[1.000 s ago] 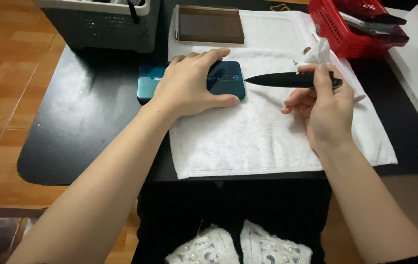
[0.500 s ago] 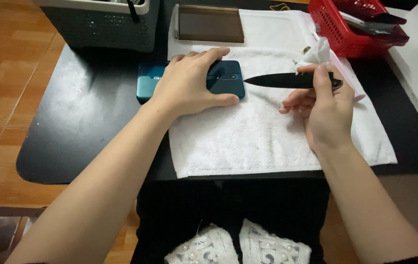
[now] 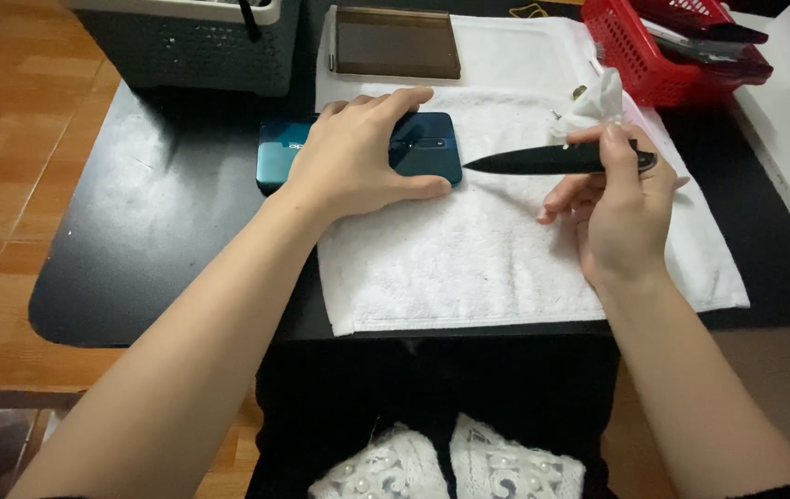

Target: Disassembling a smartphone by prying off the back cover and manipulating internal components using a knife and a small tool.

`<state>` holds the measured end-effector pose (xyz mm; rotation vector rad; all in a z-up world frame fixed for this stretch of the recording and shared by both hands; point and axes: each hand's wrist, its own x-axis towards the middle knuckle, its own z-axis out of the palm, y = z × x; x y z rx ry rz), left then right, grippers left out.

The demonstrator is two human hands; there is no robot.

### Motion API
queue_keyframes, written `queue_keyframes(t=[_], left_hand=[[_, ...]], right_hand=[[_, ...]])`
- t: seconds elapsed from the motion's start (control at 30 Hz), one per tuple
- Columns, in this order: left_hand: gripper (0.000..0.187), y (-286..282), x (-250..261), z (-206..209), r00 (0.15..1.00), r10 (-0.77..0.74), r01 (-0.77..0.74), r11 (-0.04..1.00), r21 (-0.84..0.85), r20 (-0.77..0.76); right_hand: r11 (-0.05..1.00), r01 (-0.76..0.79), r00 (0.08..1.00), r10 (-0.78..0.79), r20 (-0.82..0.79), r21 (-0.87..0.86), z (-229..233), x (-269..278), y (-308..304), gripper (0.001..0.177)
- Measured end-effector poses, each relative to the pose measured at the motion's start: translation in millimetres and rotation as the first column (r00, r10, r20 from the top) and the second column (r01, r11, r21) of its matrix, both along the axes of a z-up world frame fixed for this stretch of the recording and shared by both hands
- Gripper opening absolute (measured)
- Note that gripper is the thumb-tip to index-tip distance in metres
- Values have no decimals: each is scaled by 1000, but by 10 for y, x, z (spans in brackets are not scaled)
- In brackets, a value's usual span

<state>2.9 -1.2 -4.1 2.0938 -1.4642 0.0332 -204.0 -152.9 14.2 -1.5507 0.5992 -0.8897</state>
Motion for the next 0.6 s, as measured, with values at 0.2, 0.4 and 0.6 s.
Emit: queue_keyframes(t=[0.2,0.4,0.6], left_hand=[[91,5,-8,15,1000,5,-4,1000,6,-11],[89,37,-41,39,1000,-7,7,1000,-11,-19],[56,21,-36,152,996,-75,67,983,-169,-39]], right_hand=[[998,-19,997,15,82,59,-16,-8,-14,29],[1000,-5,995,4,95,9,40,14,16,26],[803,-256,960,276,-46,-537,167,318,132,29]])
